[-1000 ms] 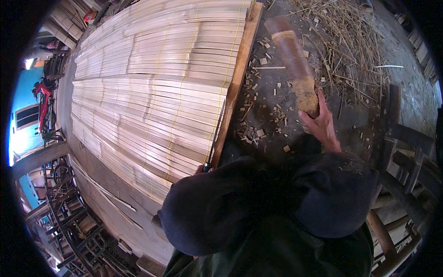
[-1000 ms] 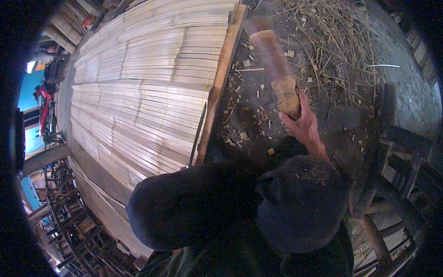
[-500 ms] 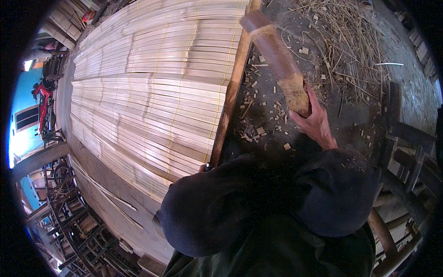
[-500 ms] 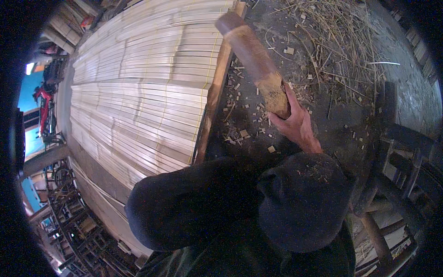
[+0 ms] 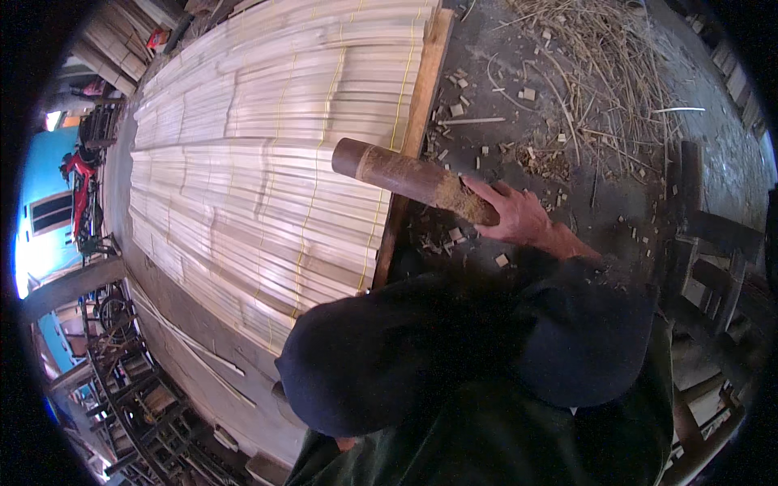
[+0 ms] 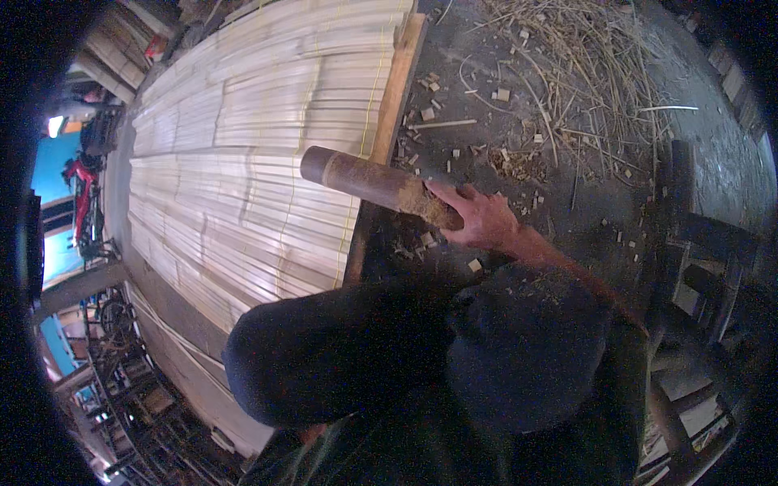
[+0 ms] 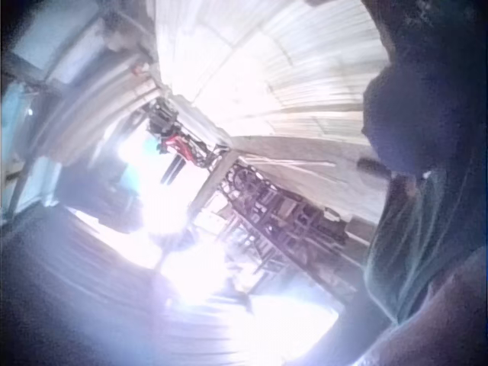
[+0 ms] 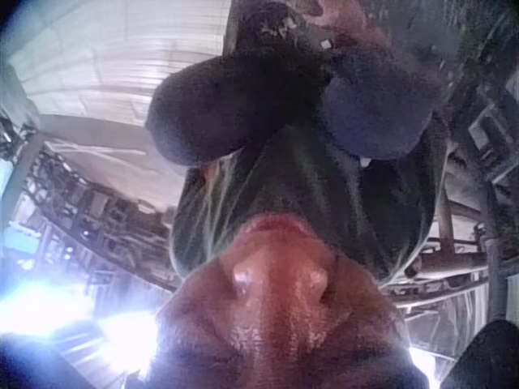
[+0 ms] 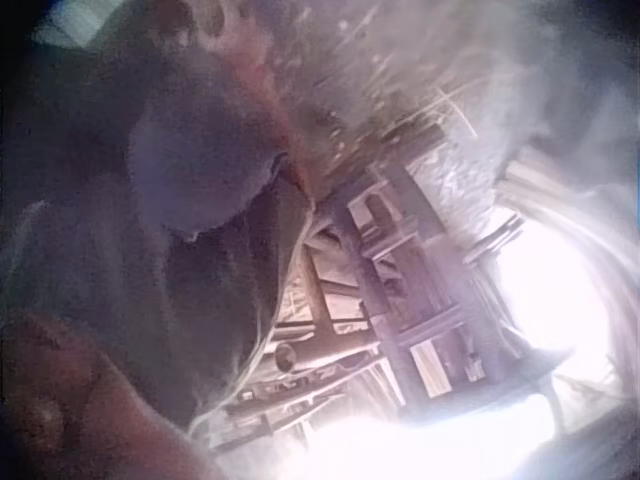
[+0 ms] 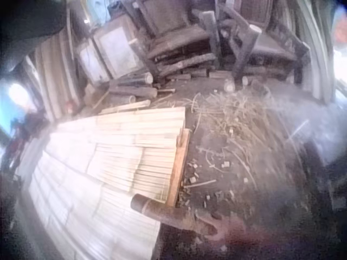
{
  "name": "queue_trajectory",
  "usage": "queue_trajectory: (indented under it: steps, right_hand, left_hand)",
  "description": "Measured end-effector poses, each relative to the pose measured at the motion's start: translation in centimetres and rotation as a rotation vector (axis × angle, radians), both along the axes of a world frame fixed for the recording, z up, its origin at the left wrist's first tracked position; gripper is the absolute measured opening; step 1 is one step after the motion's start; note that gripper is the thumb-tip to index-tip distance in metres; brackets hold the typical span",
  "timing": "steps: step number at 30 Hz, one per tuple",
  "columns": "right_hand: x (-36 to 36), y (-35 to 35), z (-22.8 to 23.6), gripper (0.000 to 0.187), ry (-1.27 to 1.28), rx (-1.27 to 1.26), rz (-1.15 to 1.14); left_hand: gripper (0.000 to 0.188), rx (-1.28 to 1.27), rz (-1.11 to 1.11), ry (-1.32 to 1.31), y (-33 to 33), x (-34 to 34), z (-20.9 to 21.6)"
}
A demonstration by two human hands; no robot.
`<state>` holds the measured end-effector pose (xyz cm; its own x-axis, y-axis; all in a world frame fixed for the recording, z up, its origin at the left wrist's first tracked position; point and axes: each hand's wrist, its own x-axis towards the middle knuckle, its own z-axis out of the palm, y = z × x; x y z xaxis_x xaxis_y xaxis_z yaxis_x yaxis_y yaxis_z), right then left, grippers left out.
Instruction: The person uses a chisel and wooden mallet to drive nails into the edge of a large bamboo mat. They repeatedly position the chisel, strike it with the mallet, and adjust the mat's position on the workbench.
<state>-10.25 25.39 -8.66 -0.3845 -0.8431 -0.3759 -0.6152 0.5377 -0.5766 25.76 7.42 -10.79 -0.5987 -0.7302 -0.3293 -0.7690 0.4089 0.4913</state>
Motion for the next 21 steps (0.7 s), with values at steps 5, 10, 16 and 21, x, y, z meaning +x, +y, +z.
queue_trajectory:
  steps: [5,10,16,21]
  right_hand:
    - [0.1,1.1,1.4,0.084,-0.039,-0.253,-0.214]
    - [-0.9,4.0,-0.8,0.086,0.188,-0.429,-0.466]
    - [-5.7,11.2,-2.3,0.093,0.412,-0.065,-0.644]
    - [-7.1,14.2,-2.4,0.093,0.435,0.150,-0.704]
  left_hand:
    - [0.046,0.030,0.003,0.020,0.3,-1.5,0.4]
    - [0.045,0.109,0.031,0.042,0.2,-1.2,1.7]
    - [0.045,0.242,-0.063,0.090,-0.1,-4.8,2.6]
    - [0.045,0.452,-0.132,0.245,0.8,-11.0,3.8]
